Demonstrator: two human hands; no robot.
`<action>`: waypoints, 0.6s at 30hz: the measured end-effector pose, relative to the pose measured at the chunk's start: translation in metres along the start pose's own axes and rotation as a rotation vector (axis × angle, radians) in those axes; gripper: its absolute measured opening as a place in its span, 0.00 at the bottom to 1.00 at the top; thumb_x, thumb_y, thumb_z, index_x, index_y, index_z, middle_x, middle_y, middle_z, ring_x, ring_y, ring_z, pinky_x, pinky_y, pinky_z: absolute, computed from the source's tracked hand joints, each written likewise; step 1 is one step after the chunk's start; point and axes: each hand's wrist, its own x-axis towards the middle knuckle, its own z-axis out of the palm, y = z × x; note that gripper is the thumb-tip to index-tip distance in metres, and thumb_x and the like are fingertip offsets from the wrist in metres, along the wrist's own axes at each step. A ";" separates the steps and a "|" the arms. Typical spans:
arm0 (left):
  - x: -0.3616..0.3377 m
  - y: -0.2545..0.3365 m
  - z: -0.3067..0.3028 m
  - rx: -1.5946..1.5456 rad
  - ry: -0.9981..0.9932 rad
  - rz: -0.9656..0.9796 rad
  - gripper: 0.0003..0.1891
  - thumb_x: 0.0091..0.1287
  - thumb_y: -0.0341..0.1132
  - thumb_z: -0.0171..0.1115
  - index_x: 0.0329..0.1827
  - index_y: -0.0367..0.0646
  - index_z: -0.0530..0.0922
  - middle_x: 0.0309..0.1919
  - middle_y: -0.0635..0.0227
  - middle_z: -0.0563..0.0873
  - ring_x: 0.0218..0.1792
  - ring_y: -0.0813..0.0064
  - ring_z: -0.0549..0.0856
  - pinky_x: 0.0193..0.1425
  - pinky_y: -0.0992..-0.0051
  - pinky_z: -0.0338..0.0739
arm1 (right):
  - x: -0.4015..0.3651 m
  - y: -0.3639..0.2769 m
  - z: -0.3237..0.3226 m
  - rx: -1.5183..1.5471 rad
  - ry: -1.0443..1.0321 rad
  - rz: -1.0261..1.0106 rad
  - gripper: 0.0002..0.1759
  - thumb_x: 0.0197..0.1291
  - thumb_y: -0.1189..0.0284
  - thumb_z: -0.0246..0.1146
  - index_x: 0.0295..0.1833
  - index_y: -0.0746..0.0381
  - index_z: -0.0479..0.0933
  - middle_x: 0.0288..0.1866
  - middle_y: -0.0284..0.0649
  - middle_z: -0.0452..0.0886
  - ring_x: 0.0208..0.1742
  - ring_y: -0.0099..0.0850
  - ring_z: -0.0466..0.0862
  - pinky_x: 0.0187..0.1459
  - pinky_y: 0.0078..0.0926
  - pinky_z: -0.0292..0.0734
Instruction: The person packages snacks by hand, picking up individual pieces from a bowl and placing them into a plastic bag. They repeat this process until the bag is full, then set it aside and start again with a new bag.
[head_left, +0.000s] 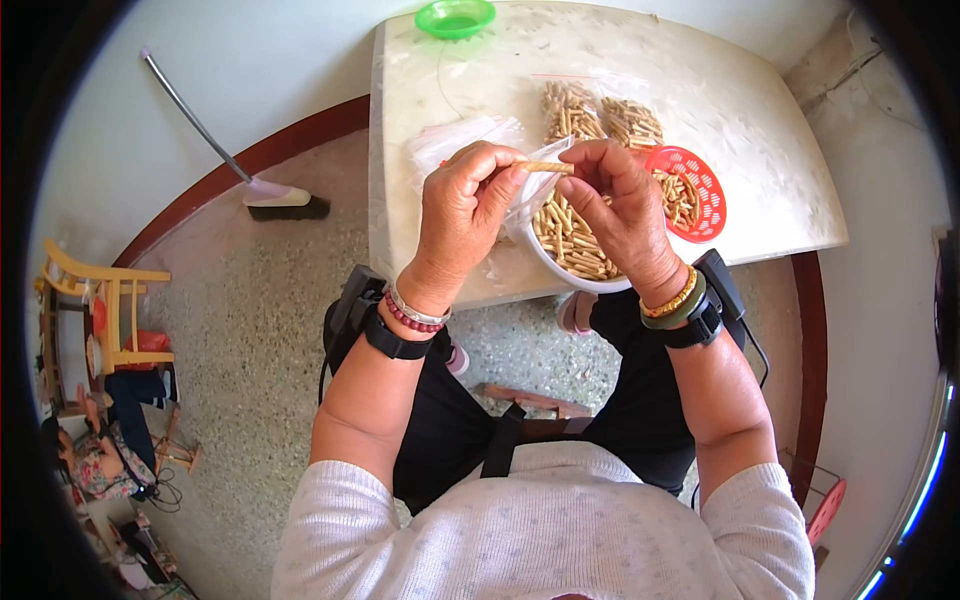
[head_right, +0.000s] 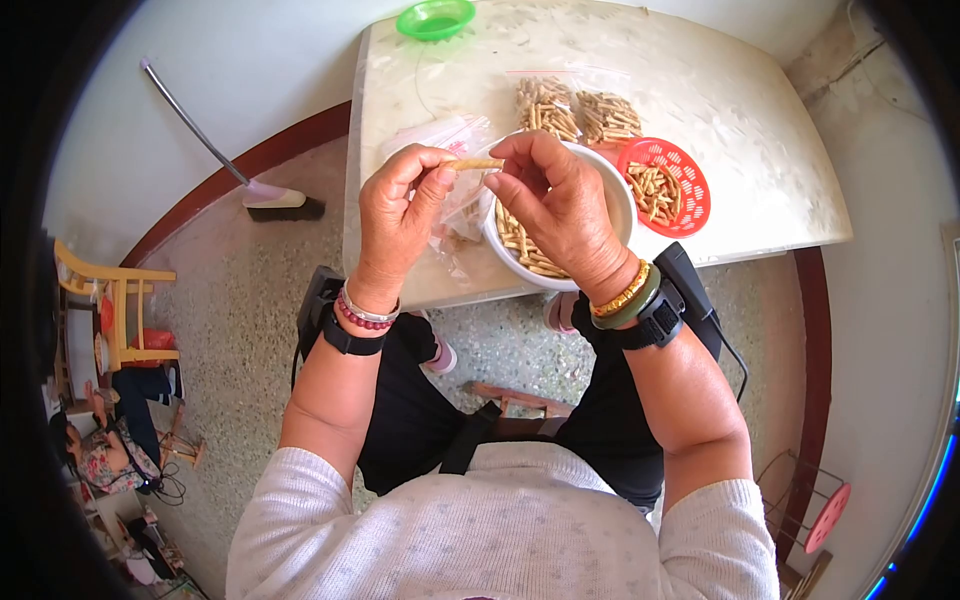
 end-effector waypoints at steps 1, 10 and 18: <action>0.000 -0.001 0.000 -0.001 -0.001 -0.001 0.07 0.69 0.31 0.61 0.39 0.35 0.79 0.29 0.73 0.81 0.31 0.86 0.77 0.35 0.83 0.72 | 0.000 0.000 0.000 0.000 0.001 0.001 0.10 0.62 0.76 0.66 0.45 0.66 0.75 0.31 0.28 0.74 0.32 0.15 0.73 0.34 0.13 0.71; 0.002 0.004 0.000 0.087 -0.002 0.054 0.05 0.66 0.29 0.62 0.35 0.36 0.79 0.25 0.62 0.81 0.25 0.70 0.80 0.30 0.75 0.73 | 0.001 -0.008 -0.003 -0.219 -0.018 -0.012 0.07 0.62 0.73 0.66 0.39 0.66 0.78 0.26 0.34 0.77 0.27 0.20 0.72 0.30 0.20 0.71; 0.002 -0.002 0.001 0.124 0.028 0.134 0.11 0.69 0.35 0.61 0.34 0.34 0.79 0.23 0.67 0.78 0.24 0.79 0.75 0.27 0.78 0.68 | 0.002 -0.009 -0.003 -0.272 -0.025 -0.024 0.08 0.63 0.71 0.65 0.38 0.65 0.78 0.24 0.38 0.75 0.25 0.26 0.73 0.29 0.24 0.71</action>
